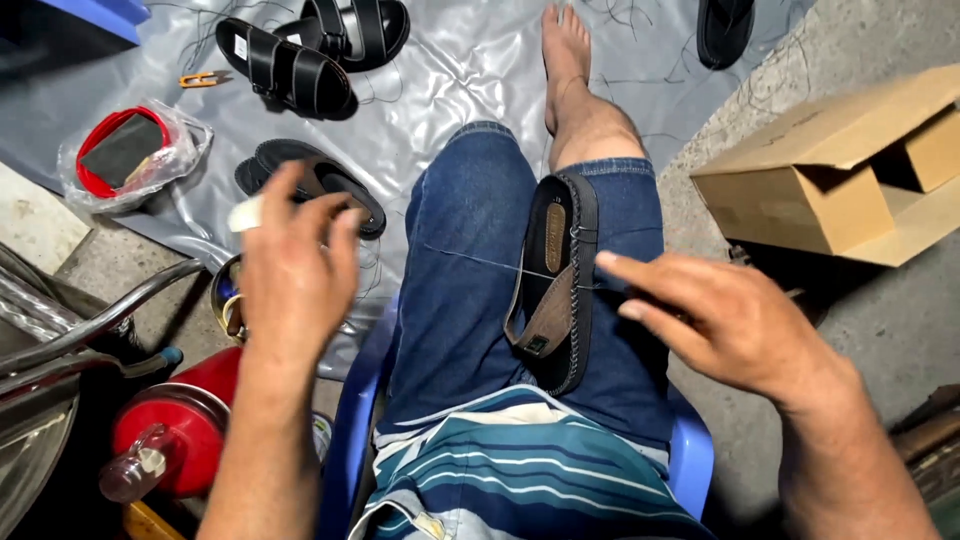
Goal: Hand-sewing the sole of a sandal to the upper part using a needle and thread.
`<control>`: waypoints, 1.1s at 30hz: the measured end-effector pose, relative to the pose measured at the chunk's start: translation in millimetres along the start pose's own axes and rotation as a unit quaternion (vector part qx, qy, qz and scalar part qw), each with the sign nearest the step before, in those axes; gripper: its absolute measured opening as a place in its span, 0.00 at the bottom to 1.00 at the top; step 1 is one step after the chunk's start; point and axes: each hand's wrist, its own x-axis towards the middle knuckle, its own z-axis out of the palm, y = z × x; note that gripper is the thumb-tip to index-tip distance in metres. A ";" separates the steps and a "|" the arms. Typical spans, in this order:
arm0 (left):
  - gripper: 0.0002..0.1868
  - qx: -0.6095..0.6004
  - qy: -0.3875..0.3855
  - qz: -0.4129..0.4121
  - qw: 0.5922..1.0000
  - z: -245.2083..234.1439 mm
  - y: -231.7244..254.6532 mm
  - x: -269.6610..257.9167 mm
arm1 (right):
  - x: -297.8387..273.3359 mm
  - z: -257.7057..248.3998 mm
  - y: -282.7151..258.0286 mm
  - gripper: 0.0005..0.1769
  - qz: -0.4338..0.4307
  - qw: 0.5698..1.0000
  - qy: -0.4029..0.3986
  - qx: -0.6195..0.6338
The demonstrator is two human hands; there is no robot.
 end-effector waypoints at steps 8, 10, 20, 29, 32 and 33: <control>0.23 -0.365 -0.220 0.314 0.849 20.4 75.3 -15.1 | 5.6 6.5 1.1 0.20 -0.033 0.986 -0.029 -0.160; 0.20 -0.376 -0.233 0.256 0.860 34.7 79.6 -22.6 | 4.8 5.6 -0.2 0.20 -0.026 0.985 -0.032 -0.166; 0.08 -0.435 -0.280 0.003 0.856 52.7 94.9 -41.6 | 7.8 3.8 -17.1 0.18 0.055 0.969 -0.058 -0.235; 0.11 -0.428 -0.159 0.156 0.876 56.6 105.3 -49.0 | 7.2 17.6 -19.0 0.14 0.025 0.969 -0.008 -0.247; 0.10 -0.304 -0.193 0.257 0.897 29.4 84.8 -28.0 | 10.1 10.9 -27.7 0.13 0.027 0.980 -0.001 -0.198; 0.10 -0.303 -0.193 0.257 0.897 21.0 77.5 -24.3 | 10.8 8.9 -28.3 0.13 0.027 0.980 -0.001 -0.197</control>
